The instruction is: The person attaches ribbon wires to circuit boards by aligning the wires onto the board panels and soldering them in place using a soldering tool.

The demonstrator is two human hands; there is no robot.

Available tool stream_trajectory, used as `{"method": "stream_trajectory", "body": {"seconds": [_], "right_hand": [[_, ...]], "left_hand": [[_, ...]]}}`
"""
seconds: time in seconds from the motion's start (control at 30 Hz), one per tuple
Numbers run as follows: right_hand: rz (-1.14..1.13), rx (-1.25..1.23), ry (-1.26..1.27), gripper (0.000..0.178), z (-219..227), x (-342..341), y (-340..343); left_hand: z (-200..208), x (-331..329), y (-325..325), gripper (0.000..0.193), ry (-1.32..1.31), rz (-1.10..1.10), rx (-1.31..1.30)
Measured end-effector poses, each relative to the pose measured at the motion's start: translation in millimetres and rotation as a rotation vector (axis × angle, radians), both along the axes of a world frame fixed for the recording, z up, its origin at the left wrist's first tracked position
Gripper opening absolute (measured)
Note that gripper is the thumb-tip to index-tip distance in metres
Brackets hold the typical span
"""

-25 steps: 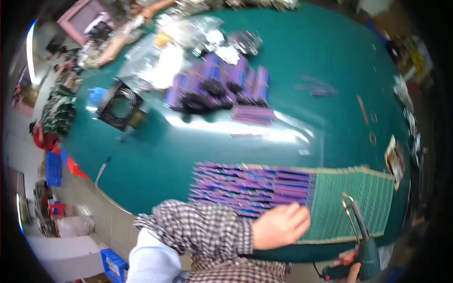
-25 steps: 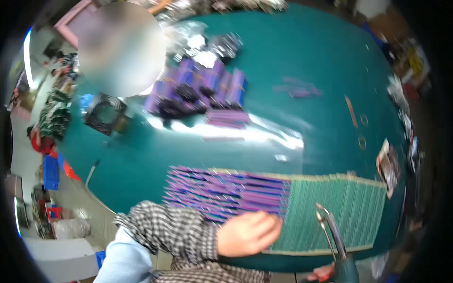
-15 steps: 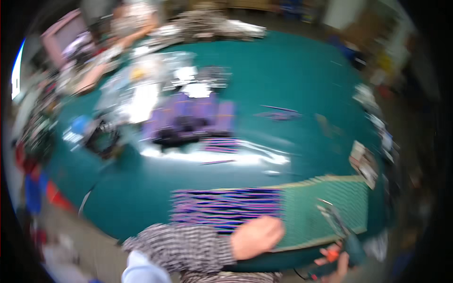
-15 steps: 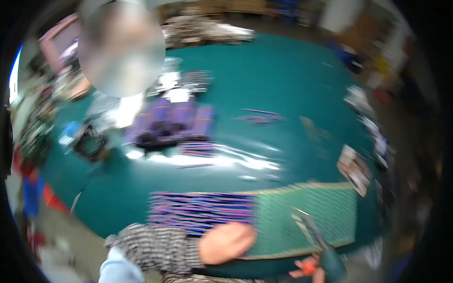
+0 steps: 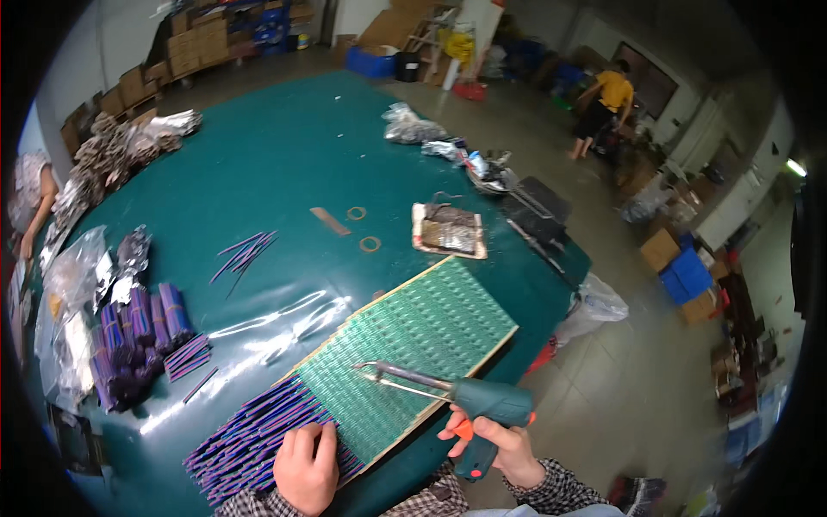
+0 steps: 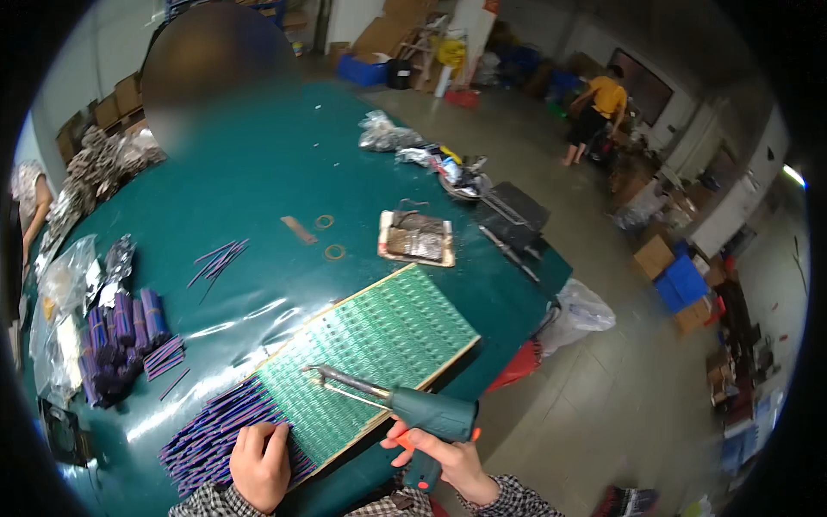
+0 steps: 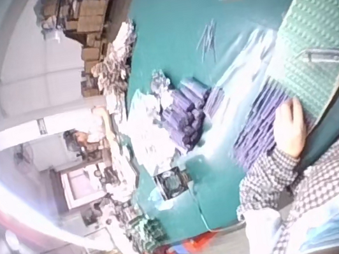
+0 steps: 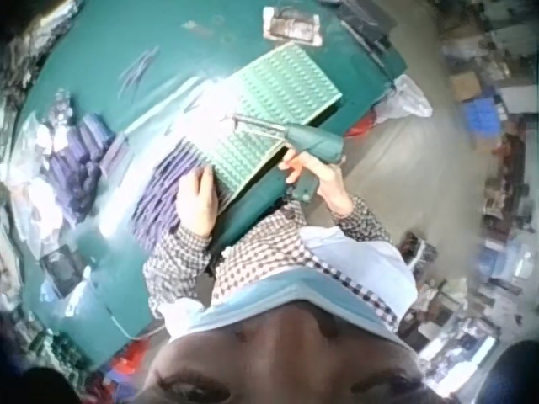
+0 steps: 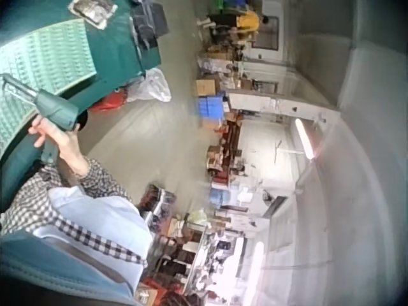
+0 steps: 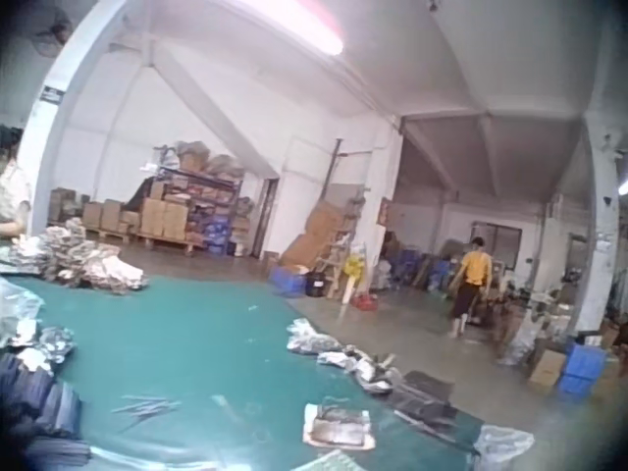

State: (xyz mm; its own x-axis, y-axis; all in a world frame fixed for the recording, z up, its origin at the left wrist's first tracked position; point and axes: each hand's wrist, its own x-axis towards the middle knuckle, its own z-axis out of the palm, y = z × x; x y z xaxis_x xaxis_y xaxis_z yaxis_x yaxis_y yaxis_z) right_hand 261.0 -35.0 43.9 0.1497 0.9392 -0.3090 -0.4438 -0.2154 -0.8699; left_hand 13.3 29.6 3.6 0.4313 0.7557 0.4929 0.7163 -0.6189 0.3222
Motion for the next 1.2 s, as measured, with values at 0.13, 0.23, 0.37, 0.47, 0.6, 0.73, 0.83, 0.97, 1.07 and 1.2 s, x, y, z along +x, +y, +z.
{"method": "stream_trajectory", "body": {"seconds": [0.13, 0.23, 0.37, 0.47, 0.6, 0.73, 0.83, 0.97, 1.07, 1.2], "right_hand": [[-0.05, 0.068, -0.081, 0.039, -13, 11, -20], [-0.263, 0.086, -0.254, 0.046, -19, 10, -25], [-0.264, 0.111, -0.267, 0.044, -23, 5, -16], [-0.135, 0.151, -0.223, 0.045, -27, 7, -18], [-0.077, 0.146, -0.237, 0.057, -27, 5, -17], [-0.023, 0.128, -0.328, 0.063, -24, 9, -30], [-0.012, 0.072, -0.22, 0.068, -25, 10, -33], [0.013, 0.073, -0.187, 0.069, -25, 11, -39], [0.023, 0.061, -0.174, 0.068, -24, 13, -42], [0.106, 0.025, -0.262, 0.07, -17, 11, -44]], "left_hand": [[-8, 3, 4, 0.031, 0.014, -0.087, -0.038], [-8, 7, 1, 0.037, 0.056, -0.13, -0.113], [-5, -2, -2, 0.04, 0.061, -0.099, -0.092], [-5, -9, 2, 0.042, 0.072, -0.143, -0.046], [-3, -5, 9, 0.041, 0.093, -0.132, -0.018], [-5, -1, 12, 0.038, 0.047, -0.111, -0.035], [-11, 0, 12, 0.038, 0.027, -0.091, -0.042], [-13, 3, 11, 0.035, -0.055, -0.055, -0.052], [-20, 1, 9, 0.034, -0.001, -0.081, -0.008], [-16, 4, 11, 0.037, -0.025, -0.077, 0.005]]}}
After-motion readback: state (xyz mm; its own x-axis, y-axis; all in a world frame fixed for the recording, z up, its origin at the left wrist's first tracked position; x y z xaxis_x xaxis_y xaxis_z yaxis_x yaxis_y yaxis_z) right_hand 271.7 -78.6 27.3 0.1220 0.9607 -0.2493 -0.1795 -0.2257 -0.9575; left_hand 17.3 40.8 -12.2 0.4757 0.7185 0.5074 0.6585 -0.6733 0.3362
